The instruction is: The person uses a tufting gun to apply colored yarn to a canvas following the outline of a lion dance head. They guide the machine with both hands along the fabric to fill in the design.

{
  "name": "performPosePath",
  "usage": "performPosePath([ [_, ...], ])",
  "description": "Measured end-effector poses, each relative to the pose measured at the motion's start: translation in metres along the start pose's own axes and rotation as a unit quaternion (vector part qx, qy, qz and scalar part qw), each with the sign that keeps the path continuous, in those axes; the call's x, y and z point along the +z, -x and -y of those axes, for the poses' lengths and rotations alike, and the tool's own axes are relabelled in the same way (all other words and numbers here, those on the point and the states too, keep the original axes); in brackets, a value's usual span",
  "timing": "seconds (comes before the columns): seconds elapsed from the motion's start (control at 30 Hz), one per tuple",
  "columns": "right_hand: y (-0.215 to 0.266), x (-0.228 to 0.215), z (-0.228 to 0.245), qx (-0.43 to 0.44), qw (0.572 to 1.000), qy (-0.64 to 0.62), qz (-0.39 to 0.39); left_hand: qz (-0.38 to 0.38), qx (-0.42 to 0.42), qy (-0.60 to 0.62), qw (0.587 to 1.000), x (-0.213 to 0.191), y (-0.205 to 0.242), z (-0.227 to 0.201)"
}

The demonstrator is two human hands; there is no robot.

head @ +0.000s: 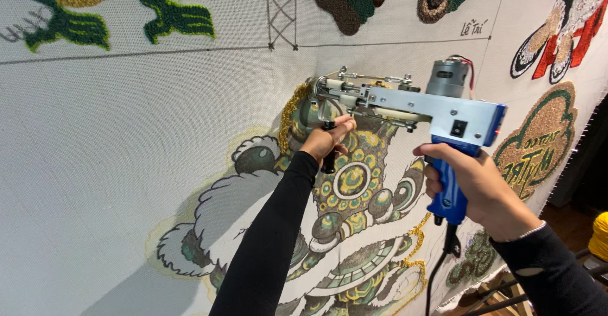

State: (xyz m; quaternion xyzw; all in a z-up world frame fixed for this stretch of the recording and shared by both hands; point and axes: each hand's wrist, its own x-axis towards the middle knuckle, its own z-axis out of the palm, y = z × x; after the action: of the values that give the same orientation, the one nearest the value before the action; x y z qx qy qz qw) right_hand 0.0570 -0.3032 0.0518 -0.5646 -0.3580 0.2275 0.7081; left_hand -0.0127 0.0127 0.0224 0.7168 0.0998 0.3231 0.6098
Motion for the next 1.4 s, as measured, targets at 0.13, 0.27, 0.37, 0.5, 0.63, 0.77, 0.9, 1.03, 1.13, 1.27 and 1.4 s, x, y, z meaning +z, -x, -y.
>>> performPosePath([
  [0.13,0.004,-0.029,-0.004,-0.008,0.999,-0.033,0.034,0.044,-0.001,0.004,0.999,0.022,0.015,-0.009],
  [0.27,0.016,-0.06,0.0,0.003,0.997,-0.064,0.052,0.042,0.021,0.023,0.999,0.049,0.023,-0.002],
  [0.37,0.031,-0.077,0.004,0.006,0.998,-0.051,0.036,0.036,0.033,0.022,0.999,0.067,0.026,0.002],
  [0.5,0.044,-0.09,0.009,-0.002,0.999,-0.034,0.031,0.006,0.045,-0.032,0.998,0.085,0.032,0.003],
  [0.63,0.039,-0.09,0.001,0.01,0.998,-0.053,0.039,-0.013,0.025,0.02,0.999,0.086,0.037,0.008],
  [0.77,0.035,-0.083,-0.001,0.013,0.997,-0.055,0.047,-0.024,-0.002,0.021,0.999,0.079,0.033,0.013],
  [0.9,0.035,-0.076,0.001,0.012,0.997,-0.051,0.051,-0.024,-0.003,0.025,0.999,0.073,0.026,0.02],
  [1.03,0.033,-0.072,0.001,0.016,0.998,-0.045,0.042,-0.027,0.002,0.017,0.999,0.07,0.022,0.025],
  [1.13,0.032,-0.069,0.002,0.006,0.998,-0.035,0.044,-0.022,0.006,0.017,1.0,0.068,0.02,0.024],
  [1.27,0.026,-0.062,0.003,-0.006,0.999,-0.021,0.038,-0.032,-0.008,0.029,0.999,0.062,0.017,0.022],
  [1.4,0.015,-0.055,0.001,-0.022,0.999,0.03,0.033,-0.039,-0.021,0.049,0.998,0.053,0.014,0.02],
])
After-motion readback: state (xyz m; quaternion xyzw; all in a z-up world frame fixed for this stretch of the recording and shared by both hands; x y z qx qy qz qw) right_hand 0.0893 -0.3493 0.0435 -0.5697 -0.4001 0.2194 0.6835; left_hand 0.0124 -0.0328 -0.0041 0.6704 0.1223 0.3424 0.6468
